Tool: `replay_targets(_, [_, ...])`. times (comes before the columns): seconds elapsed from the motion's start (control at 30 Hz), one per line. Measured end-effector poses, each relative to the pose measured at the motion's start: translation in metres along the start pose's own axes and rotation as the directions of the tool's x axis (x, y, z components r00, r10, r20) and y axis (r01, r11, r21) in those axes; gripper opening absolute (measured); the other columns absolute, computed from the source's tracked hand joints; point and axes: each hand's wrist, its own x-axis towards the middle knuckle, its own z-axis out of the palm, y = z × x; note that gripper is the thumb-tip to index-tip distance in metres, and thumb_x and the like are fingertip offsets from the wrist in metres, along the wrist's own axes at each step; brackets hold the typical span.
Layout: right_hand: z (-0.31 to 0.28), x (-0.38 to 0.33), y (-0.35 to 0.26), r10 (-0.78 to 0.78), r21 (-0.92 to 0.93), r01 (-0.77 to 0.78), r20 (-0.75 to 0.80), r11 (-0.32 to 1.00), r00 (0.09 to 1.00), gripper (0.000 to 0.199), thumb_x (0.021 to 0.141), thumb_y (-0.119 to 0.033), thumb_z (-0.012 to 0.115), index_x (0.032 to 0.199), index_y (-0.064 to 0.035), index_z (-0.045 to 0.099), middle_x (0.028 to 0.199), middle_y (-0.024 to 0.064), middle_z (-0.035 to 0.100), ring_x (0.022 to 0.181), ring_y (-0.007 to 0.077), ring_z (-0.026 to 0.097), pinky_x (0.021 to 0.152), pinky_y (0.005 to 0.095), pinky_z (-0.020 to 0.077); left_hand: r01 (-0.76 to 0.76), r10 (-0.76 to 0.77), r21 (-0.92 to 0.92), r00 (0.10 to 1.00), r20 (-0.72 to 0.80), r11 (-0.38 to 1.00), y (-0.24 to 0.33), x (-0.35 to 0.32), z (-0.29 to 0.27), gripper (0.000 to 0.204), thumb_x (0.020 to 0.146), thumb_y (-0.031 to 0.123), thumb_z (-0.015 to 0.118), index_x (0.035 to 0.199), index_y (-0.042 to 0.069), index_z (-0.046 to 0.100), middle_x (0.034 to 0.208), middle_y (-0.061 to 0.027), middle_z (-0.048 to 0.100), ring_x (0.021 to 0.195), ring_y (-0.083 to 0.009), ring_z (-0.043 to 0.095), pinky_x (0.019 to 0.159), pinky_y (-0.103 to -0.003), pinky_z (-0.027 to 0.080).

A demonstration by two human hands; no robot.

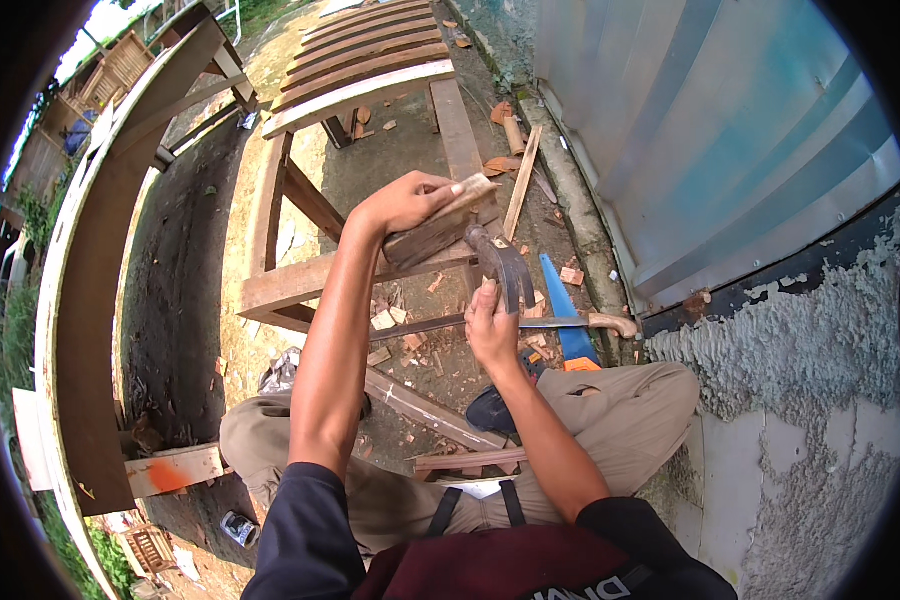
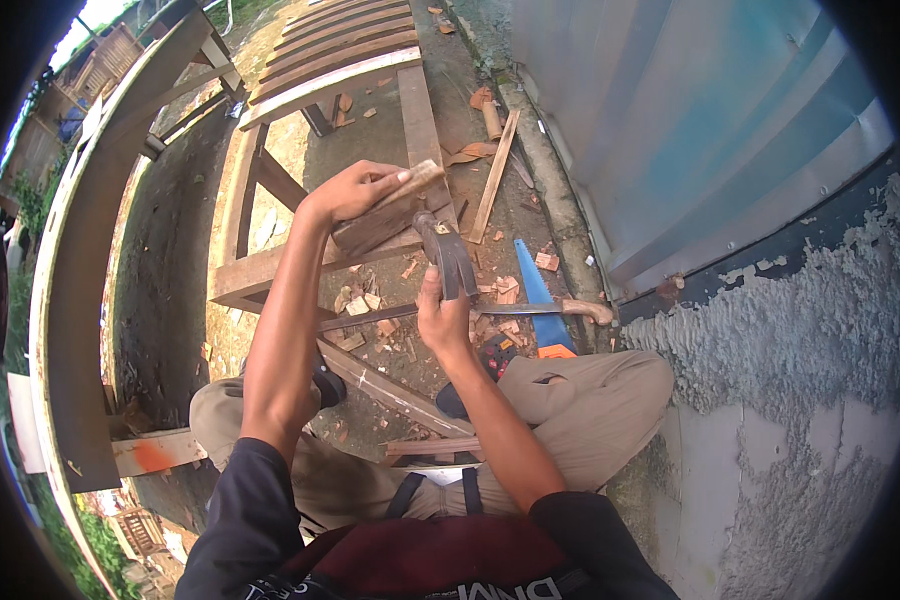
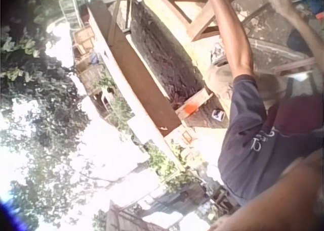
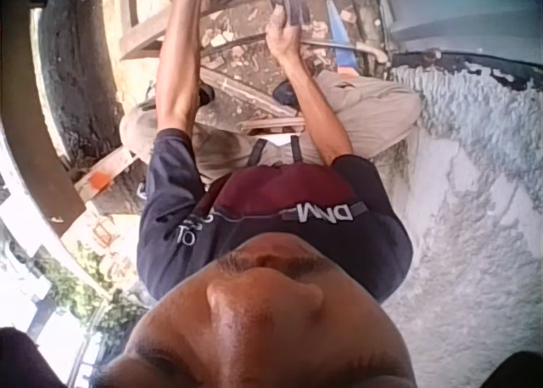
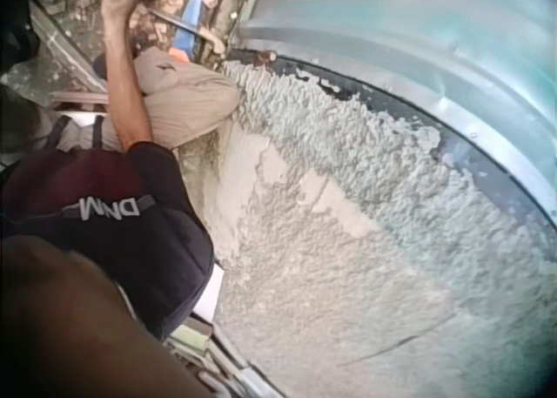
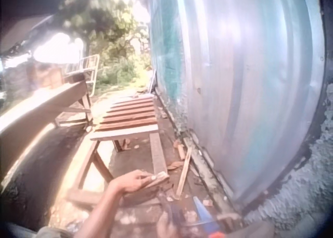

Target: The person sits on the ground and uses a hammer to drive nails into a wooden frame, securing slats to the structure. The person repeatedly positions nails and strikes them with the hammer to fasten the pieces together.

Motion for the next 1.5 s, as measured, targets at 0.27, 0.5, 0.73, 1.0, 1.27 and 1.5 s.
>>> replay_targets(0.27, [0.010,0.003,-0.020,0.068,0.108,-0.060,-0.076,0.992,0.995,0.054,0.105,-0.059,0.036,0.089,-0.0075,0.045,0.060,0.0012,0.043,0.045,0.0077,0.040,0.040,0.0239,0.0345,-0.051,0.051,0.032,0.999,0.004,0.998,-0.002,0.001,0.001,0.053,0.102,0.049,0.054,0.118,0.002,0.072,0.093,-0.0093,0.074,0.084,-0.0127,0.060,0.080,-0.034,0.050])
replay_targets(0.5, [-0.022,0.014,-0.103,0.314,0.561,-0.222,-0.071,0.797,0.947,0.063,0.101,-0.071,0.025,0.087,-0.0117,0.043,0.056,-0.0015,0.034,0.037,0.0082,0.030,0.033,0.0267,0.0304,-0.002,0.005,0.076,0.999,-0.045,0.997,0.001,-0.009,-0.001,0.054,0.103,0.048,0.052,0.125,0.001,0.068,0.107,-0.0114,0.075,0.098,-0.0156,0.064,0.091,-0.032,0.048])
replay_targets(0.73, [-0.051,0.033,-0.124,0.547,0.521,-0.528,0.133,0.671,0.827,0.057,0.103,-0.067,0.030,0.087,-0.0143,0.045,0.057,-0.0056,0.034,0.037,0.0046,0.028,0.032,0.0222,0.0267,-0.091,0.093,0.174,0.996,-0.001,0.980,0.015,-0.025,0.001,0.067,0.087,0.042,0.075,0.136,0.000,0.059,0.125,-0.0174,0.068,0.115,-0.0255,0.063,0.101,-0.037,0.045])
replay_targets(1.0, [-0.063,0.039,-0.111,0.562,0.493,-0.630,0.301,0.600,0.770,0.056,0.102,-0.066,0.037,0.089,-0.0123,0.047,0.059,-0.0062,0.035,0.038,0.0037,0.031,0.033,0.0216,0.0284,0.051,0.035,0.318,0.966,-0.258,0.947,-0.010,-0.045,-0.027,0.064,0.082,0.032,0.079,0.134,-0.001,0.058,0.122,-0.0237,0.068,0.115,-0.0334,0.065,0.099,-0.040,0.049])
replay_targets(1.27, [-0.086,0.159,-0.119,0.713,0.226,-0.905,0.559,0.361,0.424,0.052,0.104,-0.058,0.041,0.086,-0.0098,0.047,0.055,-0.0069,0.035,0.034,0.0022,0.030,0.028,0.0193,0.0260,0.138,0.039,0.424,0.923,-0.383,0.895,-0.010,-0.041,-0.004,0.068,0.085,0.057,0.070,0.124,0.001,0.067,0.109,-0.0233,0.072,0.106,-0.0397,0.068,0.094,-0.045,0.051])
replay_targets(1.5, [-0.092,0.176,-0.124,0.752,0.176,-0.925,0.541,0.336,0.376,0.052,0.104,-0.059,0.040,0.084,-0.0105,0.046,0.052,-0.0075,0.034,0.032,0.0023,0.030,0.025,0.0209,0.0255,0.155,0.007,0.391,0.924,-0.383,0.907,-0.008,-0.047,0.000,0.070,0.083,0.060,0.069,0.126,0.005,0.067,0.112,-0.0218,0.071,0.108,-0.0399,0.066,0.094,-0.045,0.051])
